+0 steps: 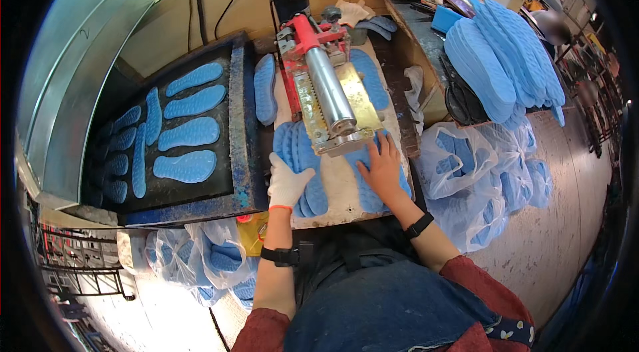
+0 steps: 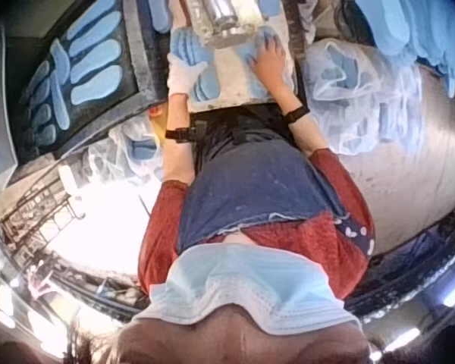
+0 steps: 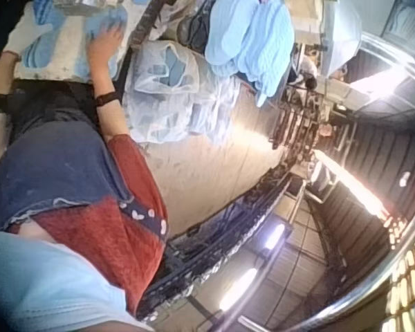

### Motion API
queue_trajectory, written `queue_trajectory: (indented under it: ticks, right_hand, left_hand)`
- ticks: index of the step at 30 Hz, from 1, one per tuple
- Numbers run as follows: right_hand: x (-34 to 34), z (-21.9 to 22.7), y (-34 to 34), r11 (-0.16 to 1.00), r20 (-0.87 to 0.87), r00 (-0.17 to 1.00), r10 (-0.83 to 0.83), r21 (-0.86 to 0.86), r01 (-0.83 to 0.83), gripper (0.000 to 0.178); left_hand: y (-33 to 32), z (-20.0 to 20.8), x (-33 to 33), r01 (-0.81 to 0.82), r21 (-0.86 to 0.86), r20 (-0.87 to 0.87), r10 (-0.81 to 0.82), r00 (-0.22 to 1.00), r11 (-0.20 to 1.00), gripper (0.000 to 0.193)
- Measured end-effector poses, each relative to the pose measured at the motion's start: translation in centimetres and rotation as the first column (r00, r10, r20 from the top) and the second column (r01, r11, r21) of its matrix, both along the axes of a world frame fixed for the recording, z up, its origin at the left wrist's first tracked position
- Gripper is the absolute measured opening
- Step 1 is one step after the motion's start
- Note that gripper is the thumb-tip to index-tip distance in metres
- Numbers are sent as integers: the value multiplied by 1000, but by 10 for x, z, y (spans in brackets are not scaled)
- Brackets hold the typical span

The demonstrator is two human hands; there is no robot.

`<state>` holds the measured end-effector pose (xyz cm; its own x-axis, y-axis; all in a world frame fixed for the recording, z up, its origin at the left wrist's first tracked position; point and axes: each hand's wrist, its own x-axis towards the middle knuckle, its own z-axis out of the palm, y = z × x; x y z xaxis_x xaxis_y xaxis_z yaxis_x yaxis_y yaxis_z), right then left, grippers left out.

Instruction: The person picks up blue insoles from a conveyor belt, feeds them through a roller machine, and places them onto a stack before putting the stack into a plastic bag.

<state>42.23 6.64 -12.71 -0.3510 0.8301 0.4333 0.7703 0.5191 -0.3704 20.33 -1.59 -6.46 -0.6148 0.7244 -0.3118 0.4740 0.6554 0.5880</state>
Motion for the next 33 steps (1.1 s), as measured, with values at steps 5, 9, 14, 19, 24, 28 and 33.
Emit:
queue_trajectory:
  ticks: [5,9,14,19,24,28,33]
  right_hand:
    - [-1,10,15,986,-11,993,118,-117,-118,60]
    - [-3,10,23,947,-273,962,20,-305,-106,53]
    - [42,56,27,667,-757,494,-427,-633,-394,53]
    - [42,169,36,969,-324,921,217,-38,-242,54]
    - [25,191,33,890,-69,929,364,-270,-368,58]
    - [28,195,27,886,-38,919,393,-252,-390,54]
    - [36,192,8,900,-43,920,390,-191,-391,51]
  left_hand:
    - [5,4,1,4,318,95,-36,995,948,107]
    - [-4,-17,10,-8,182,37,1,999,983,106]
    - [-22,10,15,187,356,-467,1,884,916,95]
    - [-21,58,-7,334,602,-546,69,835,725,44]
    - [-19,47,-40,226,617,-419,71,905,754,29]
    - [-21,32,-44,237,521,-417,2,909,820,27]
    - [-22,27,-45,277,549,-462,10,887,788,27]
